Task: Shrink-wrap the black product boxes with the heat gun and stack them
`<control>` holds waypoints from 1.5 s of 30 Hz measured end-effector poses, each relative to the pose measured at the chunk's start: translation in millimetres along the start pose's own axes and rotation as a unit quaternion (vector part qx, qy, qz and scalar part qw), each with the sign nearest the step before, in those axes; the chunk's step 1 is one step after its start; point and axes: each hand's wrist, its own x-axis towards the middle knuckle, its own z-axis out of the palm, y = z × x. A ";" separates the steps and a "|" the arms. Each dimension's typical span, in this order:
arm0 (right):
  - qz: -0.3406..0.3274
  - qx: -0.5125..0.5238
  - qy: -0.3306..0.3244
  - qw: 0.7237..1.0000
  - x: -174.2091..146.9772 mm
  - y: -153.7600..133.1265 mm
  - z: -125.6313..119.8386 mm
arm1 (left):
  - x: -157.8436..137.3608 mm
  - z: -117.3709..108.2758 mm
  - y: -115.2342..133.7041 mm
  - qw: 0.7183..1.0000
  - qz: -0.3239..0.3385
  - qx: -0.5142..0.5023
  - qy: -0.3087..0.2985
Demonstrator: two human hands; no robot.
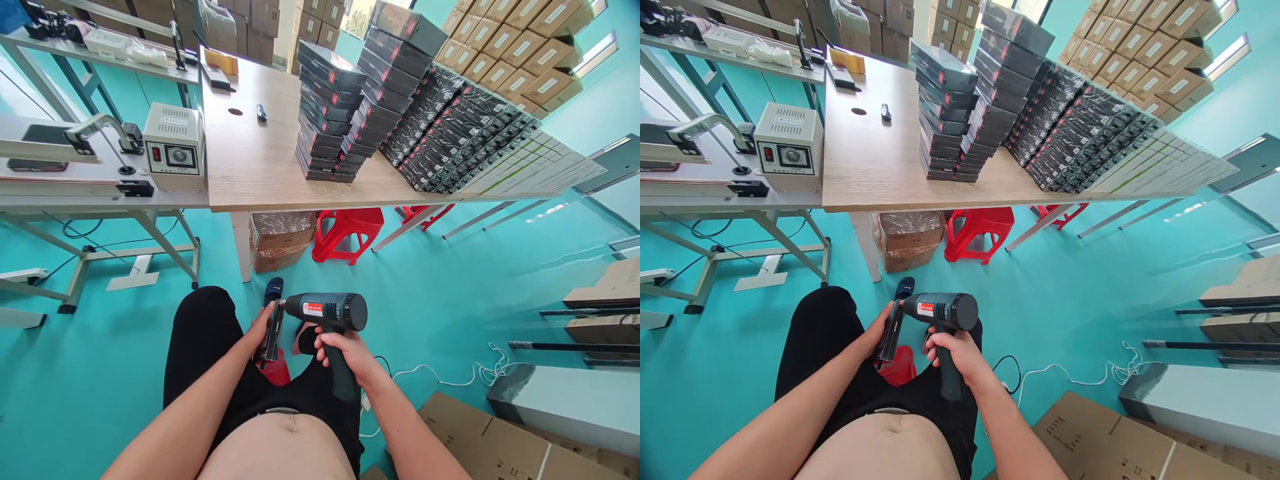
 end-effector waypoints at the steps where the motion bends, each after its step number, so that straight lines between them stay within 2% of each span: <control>1: -0.008 0.003 0.011 1.000 5.8 -1.8 2.0 | -1.1 0.4 0.4 1.000 -0.007 -0.002 -0.002; 4: -0.010 0.004 0.009 1.000 9.3 -7.4 0.7 | -5.1 3.1 2.6 1.000 -0.019 -0.005 0.015; 8: 0.026 0.009 -0.067 0.997 -14.6 -11.8 -17.3 | -12.8 7.6 14.0 0.998 -0.007 -0.038 0.046; 11: 0.058 0.018 -0.112 0.992 -29.5 -8.1 -29.3 | -19.9 9.4 27.4 0.994 0.007 -0.112 -0.007; 14: 0.044 0.029 -0.076 0.996 -23.9 0.3 -27.4 | -25.1 10.8 35.5 0.989 0.008 -0.143 -0.044; 17: 0.009 0.057 -0.025 0.998 -5.1 4.0 -15.0 | -27.6 13.0 36.0 0.990 -0.037 -0.122 -0.053; 19: -0.007 0.074 -0.017 0.997 4.0 1.1 -7.0 | -28.8 13.8 35.1 0.990 -0.068 -0.105 -0.067; 21: -0.004 0.070 -0.048 0.996 6.0 -4.6 -2.3 | -30.4 13.4 34.8 0.990 -0.081 -0.091 -0.064; 24: 0.012 0.016 -0.118 0.993 1.6 -13.3 -0.7 | -33.4 10.6 35.4 0.993 -0.067 -0.090 -0.045; 26: 0.002 -0.009 -0.101 0.995 0.1 -16.9 -0.5 | -35.0 8.7 35.7 0.992 -0.058 -0.101 -0.043; 29: -0.022 -0.004 -0.037 0.999 -0.9 -19.0 0.9 | -36.0 7.8 36.2 0.991 -0.056 -0.111 -0.049; 30: -0.019 -0.005 -0.043 0.999 -2.4 -19.0 1.2 | -35.9 8.1 36.5 0.991 -0.054 -0.110 -0.050; 33: 0.022 -0.037 -0.140 0.989 -12.0 -16.9 0.0 | -35.0 9.0 38.0 0.991 -0.029 -0.120 -0.049; 35: 0.032 -0.054 -0.167 0.984 -19.3 -13.6 -3.1 | -34.2 8.9 39.1 0.989 0.000 -0.137 -0.048; 39: 0.004 -0.024 -0.040 0.999 -31.1 -2.8 -13.5 | -33.6 7.0 40.7 0.983 0.042 -0.174 -0.043; 40: 0.009 -0.015 -0.035 0.999 -34.6 0.6 -16.5 | -33.7 6.6 41.3 0.981 0.049 -0.183 -0.037; 44: 0.056 0.018 -0.110 0.992 -50.3 15.2 -26.4 | -34.9 8.2 44.2 0.979 0.057 -0.196 -0.025; 45: 0.059 0.032 -0.101 0.993 -52.4 18.4 -28.2 | -35.4 9.2 44.8 0.980 0.050 -0.192 -0.030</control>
